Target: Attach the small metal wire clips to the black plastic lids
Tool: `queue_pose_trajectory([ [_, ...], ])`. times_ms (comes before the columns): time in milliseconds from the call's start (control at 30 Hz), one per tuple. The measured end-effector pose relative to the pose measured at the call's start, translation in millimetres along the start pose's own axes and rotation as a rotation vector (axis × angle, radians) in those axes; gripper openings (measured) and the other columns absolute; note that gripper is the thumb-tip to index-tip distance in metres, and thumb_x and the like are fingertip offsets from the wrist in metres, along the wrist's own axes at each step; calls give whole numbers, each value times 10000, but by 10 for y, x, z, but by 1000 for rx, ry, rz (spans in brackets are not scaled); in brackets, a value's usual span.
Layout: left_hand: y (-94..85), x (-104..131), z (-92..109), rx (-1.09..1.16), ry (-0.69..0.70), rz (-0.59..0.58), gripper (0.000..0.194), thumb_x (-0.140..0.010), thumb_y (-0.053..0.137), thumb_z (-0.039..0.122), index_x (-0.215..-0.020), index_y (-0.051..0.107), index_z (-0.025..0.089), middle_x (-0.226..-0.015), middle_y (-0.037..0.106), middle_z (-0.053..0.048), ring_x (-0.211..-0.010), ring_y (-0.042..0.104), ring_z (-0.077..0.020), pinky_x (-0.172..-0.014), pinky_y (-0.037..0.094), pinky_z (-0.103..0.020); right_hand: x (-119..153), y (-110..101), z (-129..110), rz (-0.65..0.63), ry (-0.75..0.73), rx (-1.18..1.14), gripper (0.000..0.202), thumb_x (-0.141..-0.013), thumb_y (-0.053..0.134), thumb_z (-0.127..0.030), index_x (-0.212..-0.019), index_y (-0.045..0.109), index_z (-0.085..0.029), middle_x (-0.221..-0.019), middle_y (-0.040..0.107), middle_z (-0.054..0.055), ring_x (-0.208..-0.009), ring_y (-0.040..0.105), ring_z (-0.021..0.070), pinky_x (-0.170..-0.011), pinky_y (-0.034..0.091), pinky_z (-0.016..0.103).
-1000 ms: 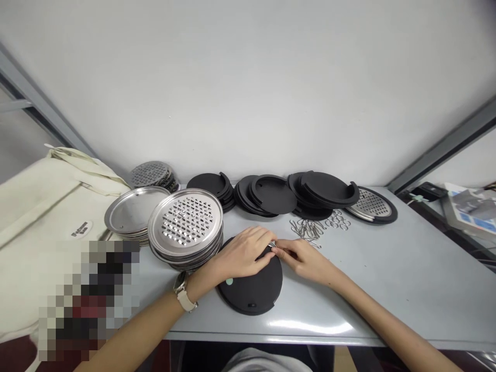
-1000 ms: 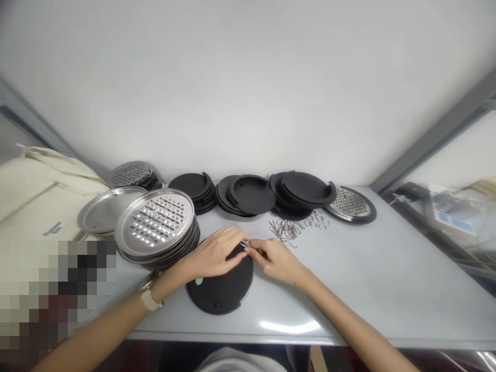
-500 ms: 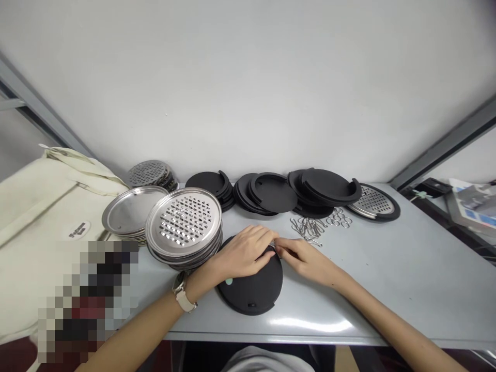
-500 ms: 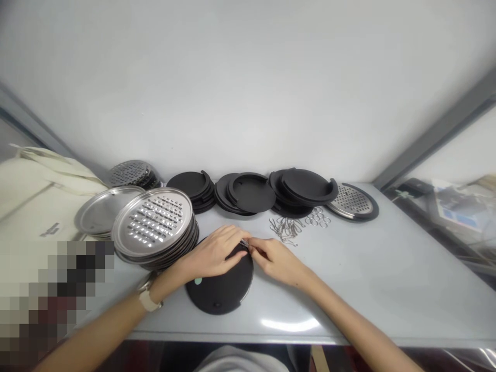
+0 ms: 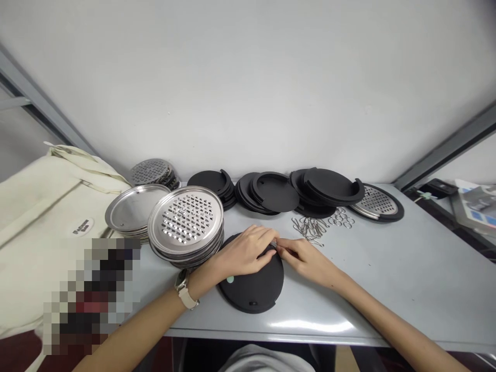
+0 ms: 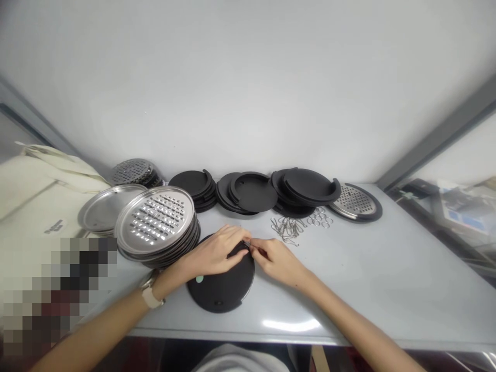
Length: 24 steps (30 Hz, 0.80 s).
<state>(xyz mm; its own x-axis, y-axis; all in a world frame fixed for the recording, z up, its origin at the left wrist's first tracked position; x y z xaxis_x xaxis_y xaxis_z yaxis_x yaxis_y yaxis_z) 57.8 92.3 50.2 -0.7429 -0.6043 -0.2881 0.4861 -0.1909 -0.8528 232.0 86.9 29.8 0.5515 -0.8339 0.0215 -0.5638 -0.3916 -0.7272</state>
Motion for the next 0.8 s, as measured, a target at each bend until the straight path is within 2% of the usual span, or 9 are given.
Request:
queue_pose_trajectory([
  [200, 17, 6, -9, 51, -31, -6, 171, -888, 480, 154, -1052, 441, 182, -1001, 556, -55, -977, 535, -197, -897, 430, -328, -9, 4, -16, -7, 17, 13, 242, -909, 357, -205, -690, 459, -188, -618, 491, -23, -567, 465, 124, -556, 318, 229],
  [433, 51, 6, -32, 85, -60, 1, 277, -870, 508, 147, -1122, 401, 191, -1061, 559, -76, -1035, 537, -228, -901, 444, -365, 0, -7, -32, -23, 31, 27, 235, -912, 350, -210, -723, 487, -188, -636, 511, -18, -578, 476, 127, -573, 316, 235],
  [633, 57, 7, -33, 117, -34, 30, 254, -862, 491, 134, -1086, 389, 200, -1037, 539, -71, -1035, 528, -217, -909, 450, -362, -3, -17, -29, -32, 61, 14, 265, -914, 335, -238, -691, 471, -188, -622, 505, -14, -579, 474, 135, -567, 301, 244],
  [800, 59, 10, -30, 108, -27, 26, 233, -863, 487, 139, -1067, 387, 194, -1018, 532, -71, -1014, 528, -215, -900, 452, -361, -23, -47, 8, -97, 92, 6, 277, -911, 346, -271, -664, 445, -192, -610, 480, -20, -580, 458, 135, -571, 303, 247],
])
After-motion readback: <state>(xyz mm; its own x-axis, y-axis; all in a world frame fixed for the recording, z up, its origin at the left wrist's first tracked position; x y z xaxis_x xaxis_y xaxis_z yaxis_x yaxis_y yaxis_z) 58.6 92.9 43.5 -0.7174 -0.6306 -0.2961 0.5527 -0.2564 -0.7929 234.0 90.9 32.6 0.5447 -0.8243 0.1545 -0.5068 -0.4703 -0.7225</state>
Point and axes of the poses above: each hand's wrist, its own x-axis away from the middle knuckle, its own y-axis out of the palm, z = x × y, the point moved 2 cm from there along -x, towards the middle knuckle
